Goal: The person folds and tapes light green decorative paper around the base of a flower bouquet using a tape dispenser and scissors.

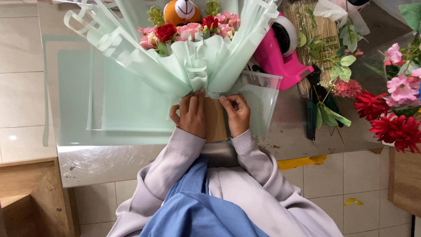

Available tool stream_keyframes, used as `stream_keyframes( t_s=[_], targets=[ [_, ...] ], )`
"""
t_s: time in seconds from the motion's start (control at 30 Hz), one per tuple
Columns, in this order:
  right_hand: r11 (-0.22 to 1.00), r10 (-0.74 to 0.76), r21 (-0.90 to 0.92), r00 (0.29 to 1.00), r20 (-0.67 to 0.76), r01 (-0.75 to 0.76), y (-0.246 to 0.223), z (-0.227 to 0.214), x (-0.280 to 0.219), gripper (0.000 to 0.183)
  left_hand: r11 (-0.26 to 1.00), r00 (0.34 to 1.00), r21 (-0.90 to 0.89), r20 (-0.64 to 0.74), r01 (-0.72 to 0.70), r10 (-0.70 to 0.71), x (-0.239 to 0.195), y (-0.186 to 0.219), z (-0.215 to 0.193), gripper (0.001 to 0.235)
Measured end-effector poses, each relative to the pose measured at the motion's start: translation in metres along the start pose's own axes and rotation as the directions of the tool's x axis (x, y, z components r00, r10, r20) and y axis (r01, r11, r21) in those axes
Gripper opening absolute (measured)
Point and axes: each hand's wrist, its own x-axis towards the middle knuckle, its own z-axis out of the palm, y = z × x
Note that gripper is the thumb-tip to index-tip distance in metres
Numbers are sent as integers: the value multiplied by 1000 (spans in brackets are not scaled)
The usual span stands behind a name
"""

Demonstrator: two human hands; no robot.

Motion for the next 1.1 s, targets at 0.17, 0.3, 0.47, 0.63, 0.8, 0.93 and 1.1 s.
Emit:
stream_keyframes(
  t_s=[0.17, 0.3, 0.47, 0.63, 0.8, 0.93, 1.1],
  targets=[
    [900, 358, 254, 933, 31, -354, -7, 7, -5, 22, 1000, 1000, 8, -12, 4, -4, -3, -1, 2, 27],
    [796, 490, 365, 868, 78, -483, -7, 8, -3, 25, 1000, 1000, -1, 3, 2, -2, -7, -4, 5, 27],
    [806, 513, 301, 855, 76, -510, -8, 6, 3, 26, 1000, 1000, -2, 0, -3, 3, -4, -3, 5, 27],
    [804, 528, 283, 847, 62, -522, -7, 3, 6, 27, 1000, 1000, 5, -3, -7, 7, -3, -3, 1, 27],
    [869, 467, 187, 884, 0, -459, 0, 3, 10, 28, 1000, 1000, -20, 5, -5, 5, -4, -5, 0, 29],
    [896, 423, 139, 906, 23, -422, -8, 1, 9, 29, 1000, 1000, -16, 4, 6, -6, -2, -3, -4, 30],
    [839, 511, 167, 855, 90, -519, -17, -2, 6, 25, 1000, 1000, -21, 12, -16, 16, -8, -5, 4, 32]
  ],
)
